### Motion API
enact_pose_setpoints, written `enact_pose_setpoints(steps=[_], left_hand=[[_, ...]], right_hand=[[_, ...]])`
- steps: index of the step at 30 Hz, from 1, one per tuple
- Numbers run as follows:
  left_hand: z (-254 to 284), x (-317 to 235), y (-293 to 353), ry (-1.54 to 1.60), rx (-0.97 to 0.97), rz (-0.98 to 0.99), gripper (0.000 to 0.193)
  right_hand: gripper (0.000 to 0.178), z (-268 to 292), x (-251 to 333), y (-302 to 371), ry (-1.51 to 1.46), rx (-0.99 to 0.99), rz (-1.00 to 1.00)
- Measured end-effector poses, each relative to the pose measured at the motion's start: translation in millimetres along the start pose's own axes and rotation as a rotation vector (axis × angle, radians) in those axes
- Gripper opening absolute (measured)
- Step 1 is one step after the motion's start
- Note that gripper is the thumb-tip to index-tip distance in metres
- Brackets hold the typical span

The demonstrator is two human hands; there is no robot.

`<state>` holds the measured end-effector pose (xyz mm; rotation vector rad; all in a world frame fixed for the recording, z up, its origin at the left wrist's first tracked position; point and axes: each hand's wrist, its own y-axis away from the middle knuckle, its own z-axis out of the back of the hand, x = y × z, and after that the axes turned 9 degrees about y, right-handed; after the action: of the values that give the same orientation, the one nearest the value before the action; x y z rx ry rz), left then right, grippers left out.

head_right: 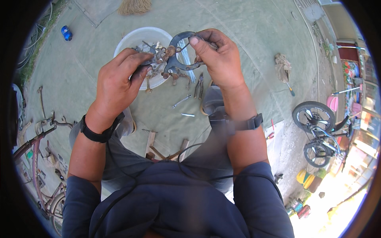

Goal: The person uses a wrench to tighten and loosen bolts on a circular metal component with attached rods. The person repeatedly adjusts the wrench and repositions the part, occasionally picking up small hardware from a nearby white basin.

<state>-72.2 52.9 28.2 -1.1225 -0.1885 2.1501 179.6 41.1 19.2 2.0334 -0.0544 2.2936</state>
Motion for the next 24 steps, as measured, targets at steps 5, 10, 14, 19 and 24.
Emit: enact_pose_setpoints(steps=[5, 10, 14, 19, 24], left_hand=[[-0.5, -0.1, 0.0, 0.012, -0.014, -0.014, 0.028], [-2.6, 2.1, -3.0, -0.002, -0.086, -0.105, 0.023], [-2.8, 1.8, -3.6, 0.018, -0.077, -0.101, 0.022], [-2.4, 0.6, -3.8, 0.062, -0.078, -0.098, 0.021], [-3.4, 0.8, -3.9, 0.085, -0.083, -0.082, 0.02]], right_hand=[[0.02, 3.1, 1.0, 1.8, 0.009, 0.014, 0.05], [0.025, 3.1, 0.1, 2.7, -0.039, 0.022, 0.106], [0.024, 4.9, 1.4, 3.1, 0.013, 0.057, 0.117], [0.025, 3.3, 2.4, 2.5, -0.049, 0.068, -0.003], [0.026, -1.9, 2.1, 0.3, -0.137, 0.07, -0.161]])
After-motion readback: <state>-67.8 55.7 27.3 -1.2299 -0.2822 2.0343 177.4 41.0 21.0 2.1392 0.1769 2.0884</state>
